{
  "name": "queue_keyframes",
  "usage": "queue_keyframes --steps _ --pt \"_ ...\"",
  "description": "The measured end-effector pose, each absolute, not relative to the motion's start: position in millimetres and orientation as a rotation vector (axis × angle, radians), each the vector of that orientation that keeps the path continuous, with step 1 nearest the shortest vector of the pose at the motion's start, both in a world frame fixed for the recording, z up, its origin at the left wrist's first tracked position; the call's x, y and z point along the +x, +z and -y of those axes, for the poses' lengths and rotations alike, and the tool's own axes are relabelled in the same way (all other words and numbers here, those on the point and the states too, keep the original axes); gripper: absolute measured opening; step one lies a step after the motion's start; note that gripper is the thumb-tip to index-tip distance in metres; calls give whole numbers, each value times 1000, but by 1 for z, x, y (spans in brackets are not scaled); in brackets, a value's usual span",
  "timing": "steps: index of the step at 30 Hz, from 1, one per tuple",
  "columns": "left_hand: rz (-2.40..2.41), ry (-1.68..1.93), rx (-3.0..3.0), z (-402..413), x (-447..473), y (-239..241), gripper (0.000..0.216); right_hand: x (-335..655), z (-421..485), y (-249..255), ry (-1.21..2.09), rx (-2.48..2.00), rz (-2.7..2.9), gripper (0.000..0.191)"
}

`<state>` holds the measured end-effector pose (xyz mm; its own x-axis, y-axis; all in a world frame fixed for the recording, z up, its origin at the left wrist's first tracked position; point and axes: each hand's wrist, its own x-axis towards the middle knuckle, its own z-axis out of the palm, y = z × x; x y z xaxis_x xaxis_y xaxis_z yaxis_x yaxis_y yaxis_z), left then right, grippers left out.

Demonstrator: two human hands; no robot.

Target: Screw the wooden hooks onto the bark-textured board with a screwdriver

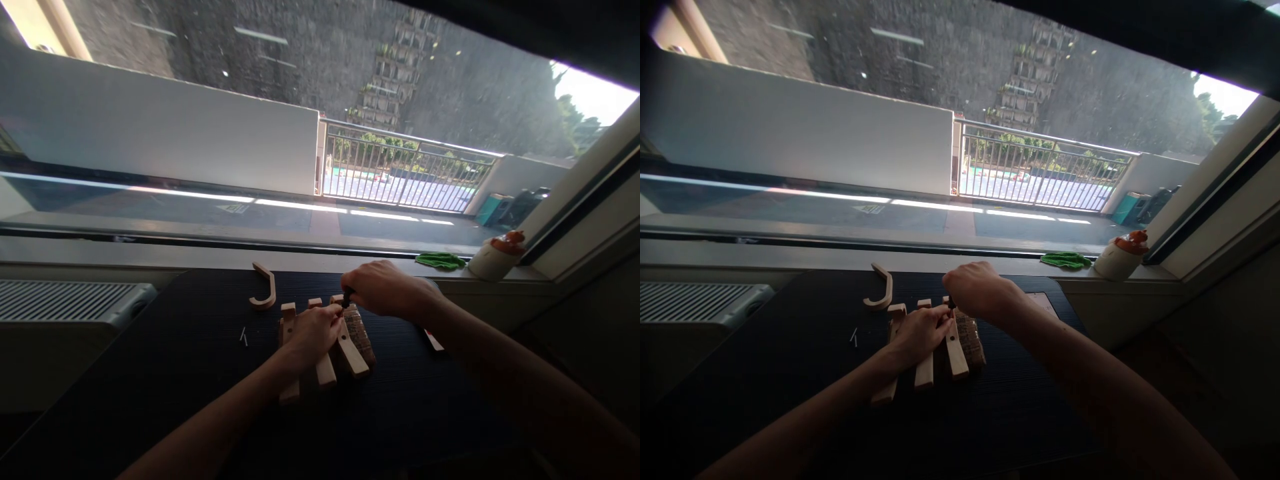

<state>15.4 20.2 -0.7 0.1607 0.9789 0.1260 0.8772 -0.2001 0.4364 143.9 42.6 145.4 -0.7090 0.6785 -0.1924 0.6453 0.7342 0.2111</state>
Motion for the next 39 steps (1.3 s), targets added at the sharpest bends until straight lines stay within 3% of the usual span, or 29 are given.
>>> queue_keyframes --steps 13,24,39 --pt "-1732 619 2257 -23 12 -9 21 139 -49 133 158 1207 -2601 35" --pt "-1805 538 2187 -21 15 -2 23 148 -43 149 126 1018 -2715 20" --pt "-1693 576 2169 -17 14 3 21 133 -53 127 173 1238 -2632 34"
